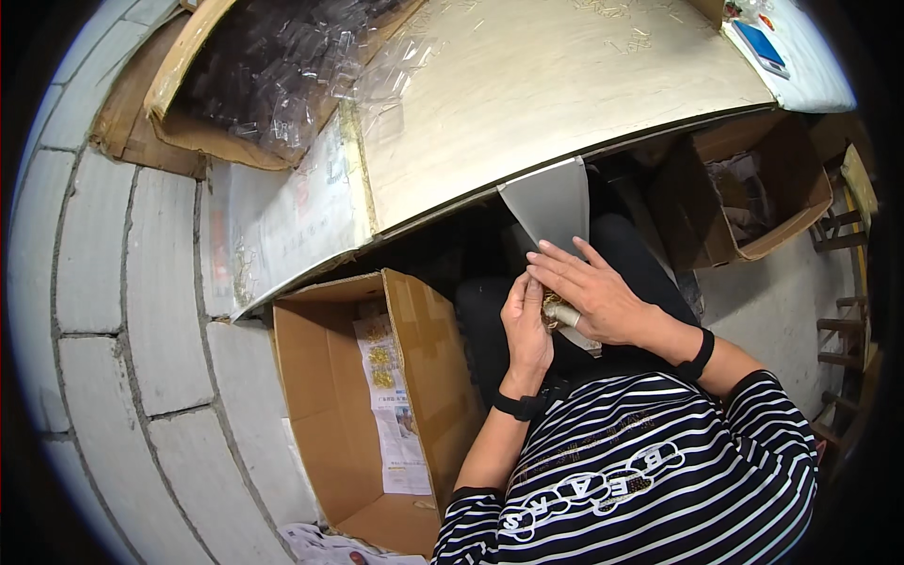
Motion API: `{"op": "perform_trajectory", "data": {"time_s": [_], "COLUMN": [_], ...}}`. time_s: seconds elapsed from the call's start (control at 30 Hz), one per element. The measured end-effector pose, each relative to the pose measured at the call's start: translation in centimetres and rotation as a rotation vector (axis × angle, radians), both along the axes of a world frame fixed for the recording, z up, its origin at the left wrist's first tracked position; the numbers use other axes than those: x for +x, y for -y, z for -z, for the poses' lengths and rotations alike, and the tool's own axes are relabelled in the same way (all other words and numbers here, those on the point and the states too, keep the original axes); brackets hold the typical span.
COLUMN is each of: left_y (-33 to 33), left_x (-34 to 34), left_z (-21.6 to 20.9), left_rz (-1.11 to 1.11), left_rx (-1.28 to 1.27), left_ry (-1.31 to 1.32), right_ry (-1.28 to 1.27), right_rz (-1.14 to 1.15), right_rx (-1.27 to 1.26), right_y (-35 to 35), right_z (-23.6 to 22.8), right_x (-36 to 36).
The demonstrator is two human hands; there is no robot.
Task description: The person sits at a table and repeatedly scoops small yellow components from a pile into clear plastic bags. They then place the filled bags into a cardboard box. Later, the person moves to a machine and places green packaged items into a large cardboard box.
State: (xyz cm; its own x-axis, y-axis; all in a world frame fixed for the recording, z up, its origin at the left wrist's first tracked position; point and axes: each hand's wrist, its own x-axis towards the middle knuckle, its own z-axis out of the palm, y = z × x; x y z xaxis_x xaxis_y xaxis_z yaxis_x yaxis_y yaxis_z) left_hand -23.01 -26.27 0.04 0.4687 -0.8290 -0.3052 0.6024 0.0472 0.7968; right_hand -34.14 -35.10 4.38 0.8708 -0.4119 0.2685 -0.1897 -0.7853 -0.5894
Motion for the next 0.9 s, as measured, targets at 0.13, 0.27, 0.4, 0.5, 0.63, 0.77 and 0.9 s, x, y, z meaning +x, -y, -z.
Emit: {"op": "perform_trajectory", "data": {"time_s": [0.13, 0.27, 0.4, 0.5, 0.63, 0.77, 0.9], "left_y": [-0.3, -0.3, -0.5, -0.3, 0.4, 0.8, 0.5], "left_x": [0.1, 0.6, 1.2, 1.4, 0.9, -0.2, 0.5], "left_z": [0.4, 0.0, -0.6, -0.8, -0.7, -1.0, -1.7], "left_rz": [0.043, 0.108, 0.123, 0.085, 0.052, 0.069, 0.165], "left_rx": [-0.029, -0.093, -0.145, -0.184, -0.208, -0.192, -0.171], "left_ry": [-0.048, -0.157, -0.224, -0.232, -0.161, -0.075, -0.122], "right_ry": [-0.079, 0.059, 0.283, 0.172, 0.002, 0.238, 0.146], "right_rz": [0.032, 0.037, 0.205, 0.369, 0.228, 0.187, 0.174], "right_rx": [-0.002, 0.113, 0.149, 0.526, 1.0, 1.254, 1.252], "right_y": [-0.1, 0.7, 2.0, 2.6, 1.8, 1.5, 2.8], "right_z": [-0.3, -0.5, -0.8, -0.1, 1.2, 2.6, 2.4], "right_x": [0.4, -0.1, -1.3, -2.2, -1.6, 0.1, -0.1]}}
